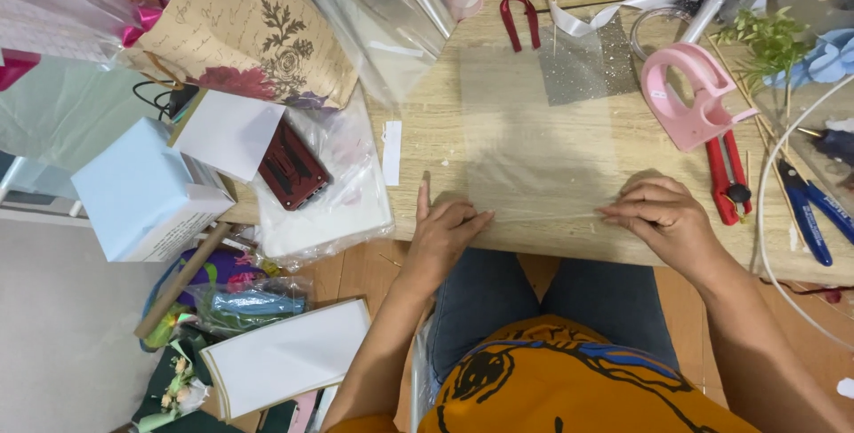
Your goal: Assembling plastic floral sleeves by rolling plastic sheets around a tube and securing them with ribbon.
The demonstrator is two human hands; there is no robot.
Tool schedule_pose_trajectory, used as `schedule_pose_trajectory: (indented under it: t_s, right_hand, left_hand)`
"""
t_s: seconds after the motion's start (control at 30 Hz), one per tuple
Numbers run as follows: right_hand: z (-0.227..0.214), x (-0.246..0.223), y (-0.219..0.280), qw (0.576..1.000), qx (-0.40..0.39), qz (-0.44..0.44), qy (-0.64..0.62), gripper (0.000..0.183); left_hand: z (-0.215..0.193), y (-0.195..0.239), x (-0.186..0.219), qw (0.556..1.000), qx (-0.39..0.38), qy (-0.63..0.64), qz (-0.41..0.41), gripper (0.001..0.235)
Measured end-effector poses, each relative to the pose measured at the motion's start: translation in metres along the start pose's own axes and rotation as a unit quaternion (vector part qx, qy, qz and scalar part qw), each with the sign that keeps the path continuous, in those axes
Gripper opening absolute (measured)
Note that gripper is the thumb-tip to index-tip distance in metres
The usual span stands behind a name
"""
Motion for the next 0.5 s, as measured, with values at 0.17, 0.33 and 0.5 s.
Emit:
schedule_pose_trajectory:
  t_s: [0.17,0.33,0.5]
  right_hand:
    - [0.000,-0.001,-0.002,0.999,0.007,0.000,0.036,0.014]
    - [0.003,-0.001,0.003,0.996,0.036,-0.008,0.081,0.014]
    - [0.002,-0.005,0.003,0.995,0.041,0.011,0.090,0.013]
  left_hand:
    - [0.006,0.002,-0.001,0.999,0.018,-0.047,0.016,0.041]
    - [0.013,0.004,-0.002,0.995,0.072,-0.064,0.003,0.038]
    - [0.009,0.000,0.000,0.991,0.122,-0.052,0.014,0.026]
Point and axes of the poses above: each hand's wrist, its own y-axis away from the middle knuckle, its own z-axis out of the palm, x = y × z, the point moved 2 cm from there along -y, towards the middle knuckle, and after that the axes turned 2 degrees about z, right-handed, at the moved point
